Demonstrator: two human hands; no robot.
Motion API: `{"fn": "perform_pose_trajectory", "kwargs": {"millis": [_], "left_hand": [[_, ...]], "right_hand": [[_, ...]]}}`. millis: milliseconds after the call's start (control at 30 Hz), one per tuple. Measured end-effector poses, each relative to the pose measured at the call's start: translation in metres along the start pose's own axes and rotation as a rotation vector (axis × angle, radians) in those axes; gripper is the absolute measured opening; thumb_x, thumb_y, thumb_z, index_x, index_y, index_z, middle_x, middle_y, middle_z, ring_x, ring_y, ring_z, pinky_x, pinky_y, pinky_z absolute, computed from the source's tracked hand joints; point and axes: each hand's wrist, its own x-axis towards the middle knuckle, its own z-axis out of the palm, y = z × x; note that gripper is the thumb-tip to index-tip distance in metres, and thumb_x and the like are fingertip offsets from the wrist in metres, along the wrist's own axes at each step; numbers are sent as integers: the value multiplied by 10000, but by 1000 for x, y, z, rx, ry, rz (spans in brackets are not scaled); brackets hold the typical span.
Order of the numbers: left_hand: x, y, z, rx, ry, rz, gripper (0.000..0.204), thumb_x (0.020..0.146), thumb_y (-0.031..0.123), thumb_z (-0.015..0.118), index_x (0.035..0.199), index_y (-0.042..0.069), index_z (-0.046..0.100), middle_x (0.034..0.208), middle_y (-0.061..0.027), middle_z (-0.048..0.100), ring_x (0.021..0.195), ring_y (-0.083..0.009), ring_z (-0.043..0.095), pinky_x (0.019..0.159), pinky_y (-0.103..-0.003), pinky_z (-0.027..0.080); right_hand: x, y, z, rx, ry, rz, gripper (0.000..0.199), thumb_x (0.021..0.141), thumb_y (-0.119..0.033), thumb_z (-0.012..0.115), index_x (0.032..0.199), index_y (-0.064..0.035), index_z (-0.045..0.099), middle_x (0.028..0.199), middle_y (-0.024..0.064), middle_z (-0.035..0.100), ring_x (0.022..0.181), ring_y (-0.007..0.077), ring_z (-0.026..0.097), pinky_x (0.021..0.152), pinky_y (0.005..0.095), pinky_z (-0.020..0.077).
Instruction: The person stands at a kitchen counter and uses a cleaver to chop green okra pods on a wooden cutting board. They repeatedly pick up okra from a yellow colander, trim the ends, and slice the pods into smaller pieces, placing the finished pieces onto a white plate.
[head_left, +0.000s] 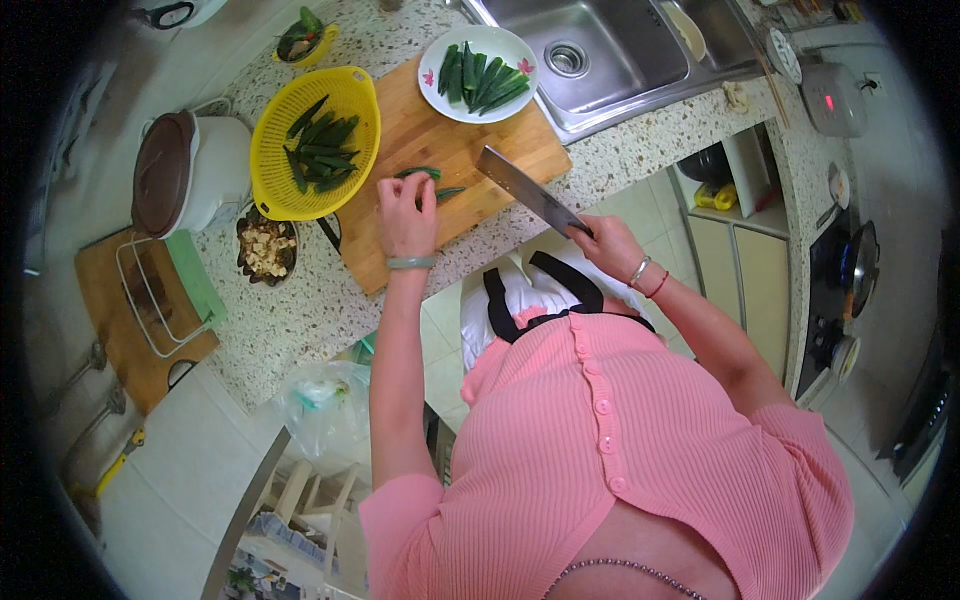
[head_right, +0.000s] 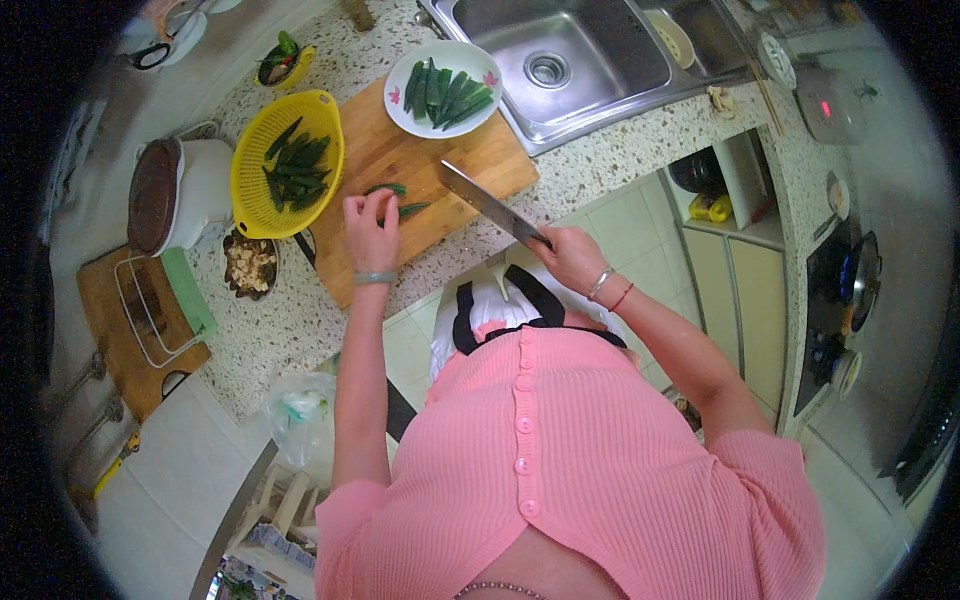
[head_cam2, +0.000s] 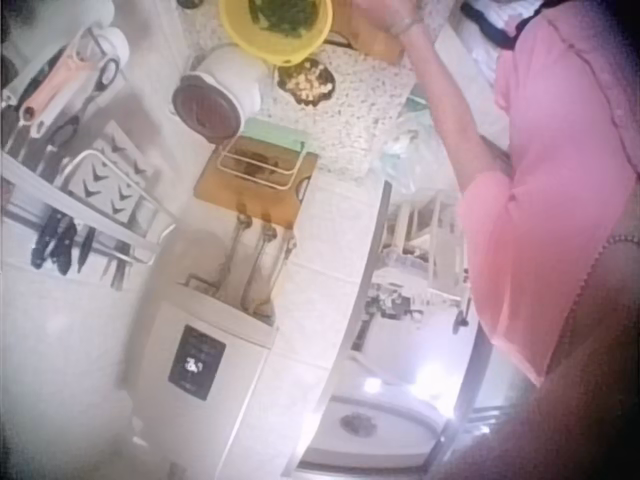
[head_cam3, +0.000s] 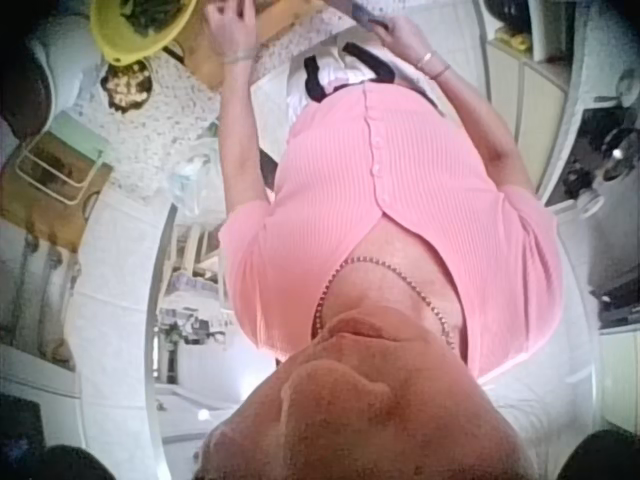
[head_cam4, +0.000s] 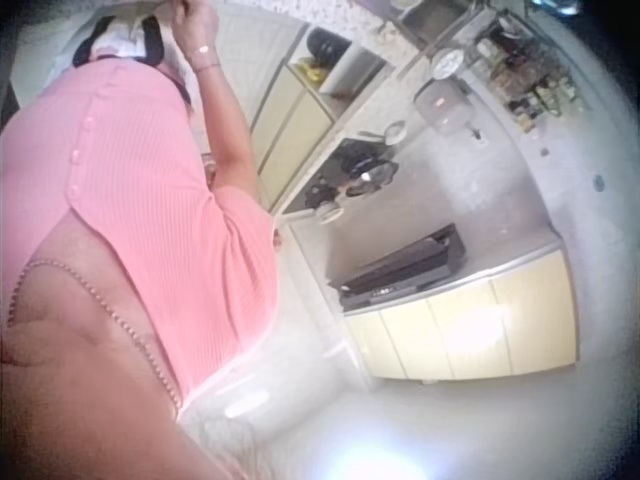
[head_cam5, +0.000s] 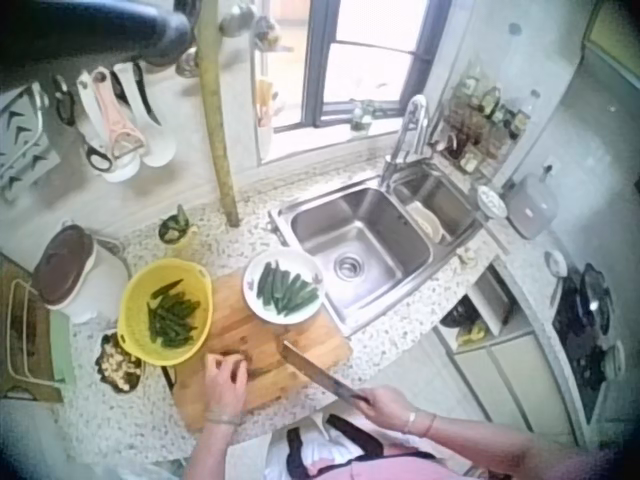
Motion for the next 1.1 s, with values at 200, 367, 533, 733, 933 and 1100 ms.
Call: {"fn": "perform_pose_trajectory", "kwargs": {"millis": [200, 367, 533, 733, 933, 1100], "left_hand": [[-33, 12, 2, 135, -45, 91, 136, 825, 231, 699, 876, 112, 657, 944, -112, 502, 840, -300, 562, 703, -419, 480], [-48, 4, 18, 72, -68, 223, 138, 817, 118, 664, 943, 90, 615, 1047, -124, 517, 929, -311, 564, 759, -425, 483], [-47, 11, 19, -78, -37, 213, 227, 807, 48, 640, 1029, 67, 600, 1080, -130, 531, 970, -326, 555, 808, -414, 478], [-40, 16, 14, 35, -7, 181, 268, 791, 57, 652, 1055, 69, 607, 1035, -124, 553, 973, -327, 544, 840, -416, 460], [-34, 9, 19, 70, -38, 190, 241, 783, 76, 661, 1019, 90, 615, 977, -109, 565, 937, -317, 547, 811, -418, 462], [-33, 8, 20, 68, -53, 184, 236, 782, 70, 656, 1014, 94, 619, 975, -111, 563, 933, -317, 550, 806, -416, 465]], "right_hand": [[2, -3, 1, -225, 55, -120, 221, 898, -284, 577, 897, -82, 665, 712, 186, 631, 668, 382, 615, 604, 483, 484], [7, -6, -3, -262, 115, -154, 208, 897, -280, 580, 915, -96, 673, 715, 176, 639, 664, 368, 624, 596, 472, 494], [8, -9, -6, -223, 96, -212, 210, 897, -280, 581, 907, -92, 674, 711, 178, 638, 652, 364, 622, 588, 469, 491], [9, -12, -5, -230, 82, -178, 216, 901, -283, 574, 887, -90, 669, 703, 182, 631, 653, 369, 619, 591, 481, 486], [8, -12, -5, -252, 105, -203, 184, 898, -257, 594, 891, -84, 658, 674, 178, 610, 626, 370, 604, 563, 452, 470], [10, -12, -5, -226, 68, -168, 212, 899, -262, 583, 863, -66, 656, 693, 193, 621, 647, 384, 612, 598, 482, 482]]}}
